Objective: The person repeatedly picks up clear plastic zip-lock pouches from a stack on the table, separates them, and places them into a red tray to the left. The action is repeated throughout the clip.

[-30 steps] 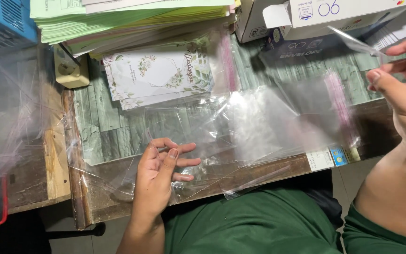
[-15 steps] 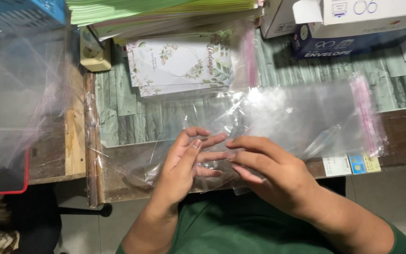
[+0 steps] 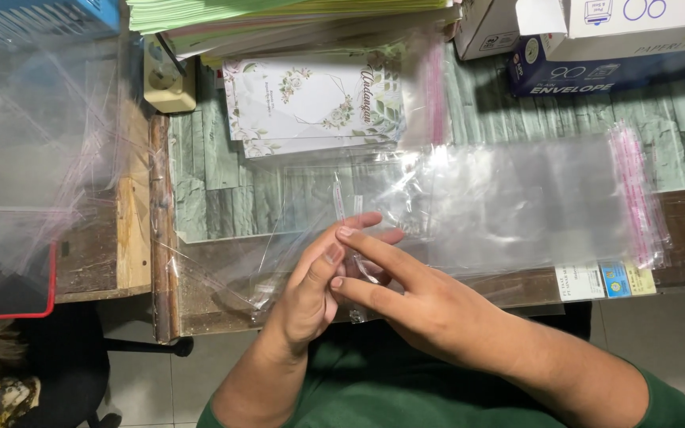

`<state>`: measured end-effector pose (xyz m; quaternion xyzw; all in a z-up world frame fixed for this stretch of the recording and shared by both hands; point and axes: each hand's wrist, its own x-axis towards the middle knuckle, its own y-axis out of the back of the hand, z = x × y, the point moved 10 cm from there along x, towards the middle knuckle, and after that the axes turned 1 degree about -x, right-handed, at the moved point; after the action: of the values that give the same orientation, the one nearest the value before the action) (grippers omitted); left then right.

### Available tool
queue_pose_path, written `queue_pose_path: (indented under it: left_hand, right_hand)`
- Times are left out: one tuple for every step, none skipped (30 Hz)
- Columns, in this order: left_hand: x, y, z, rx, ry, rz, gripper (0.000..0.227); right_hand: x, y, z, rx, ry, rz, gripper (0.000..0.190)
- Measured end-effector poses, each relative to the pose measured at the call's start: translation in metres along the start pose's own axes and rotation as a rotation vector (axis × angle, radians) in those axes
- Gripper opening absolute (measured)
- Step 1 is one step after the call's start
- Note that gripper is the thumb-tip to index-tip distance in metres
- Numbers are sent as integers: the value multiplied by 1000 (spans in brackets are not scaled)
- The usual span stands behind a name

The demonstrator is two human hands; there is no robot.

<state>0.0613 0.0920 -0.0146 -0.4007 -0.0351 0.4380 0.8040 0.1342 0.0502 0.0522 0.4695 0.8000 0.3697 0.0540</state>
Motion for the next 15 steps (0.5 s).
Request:
queue_pose_path:
  left_hand:
    - [0, -1, 0, 40, 2, -4, 72]
    - [1, -1, 0, 79, 5, -8, 70]
    - [0, -4, 2, 80, 7, -11, 70]
    - [0, -4, 2, 101, 34, 23, 62]
    - [-1, -3, 3, 122, 60, 58, 55]
    - [0, -3, 2, 121, 63, 56, 55]
    - [0, -1, -1, 103, 84, 78, 56]
    - [0, 2, -4, 85, 106, 100, 56]
    - [0, 5, -5, 86, 108, 97, 56]
    - [0, 6, -9, 63, 127, 81, 65]
    - [0, 8, -13, 41, 148, 64, 75]
    - [1, 7, -13, 41, 152, 61, 75]
    - [1, 10, -13, 138, 153, 88, 57]
    - [2, 13, -12, 236, 153, 114, 48]
    - [1, 15, -14, 238, 155, 110, 48]
  right_hand:
    - [-1, -7, 7, 63, -73, -70, 45]
    - [-2, -15, 14, 126, -144, -141, 45]
    - [0, -12, 13, 125, -147, -139, 45]
    - [0, -14, 16, 202, -208, -176, 42]
    - [0, -16, 19, 279, -268, -215, 41]
    - [4, -14, 16, 279, -271, -214, 41]
    - [4, -16, 22, 378, -392, -230, 47]
    - [3, -19, 27, 477, -513, -246, 56]
    - [7, -14, 24, 477, -515, -243, 56]
    - [5, -11, 30, 471, -620, -249, 60]
    - [2, -7, 35, 465, -725, -256, 65]
    - [0, -4, 35, 466, -728, -252, 65]
    - [-5, -2, 39, 504, -785, -244, 64]
    - [-9, 1, 41, 543, -841, -236, 64]
    - [-18, 2, 46, 542, -843, -231, 64]
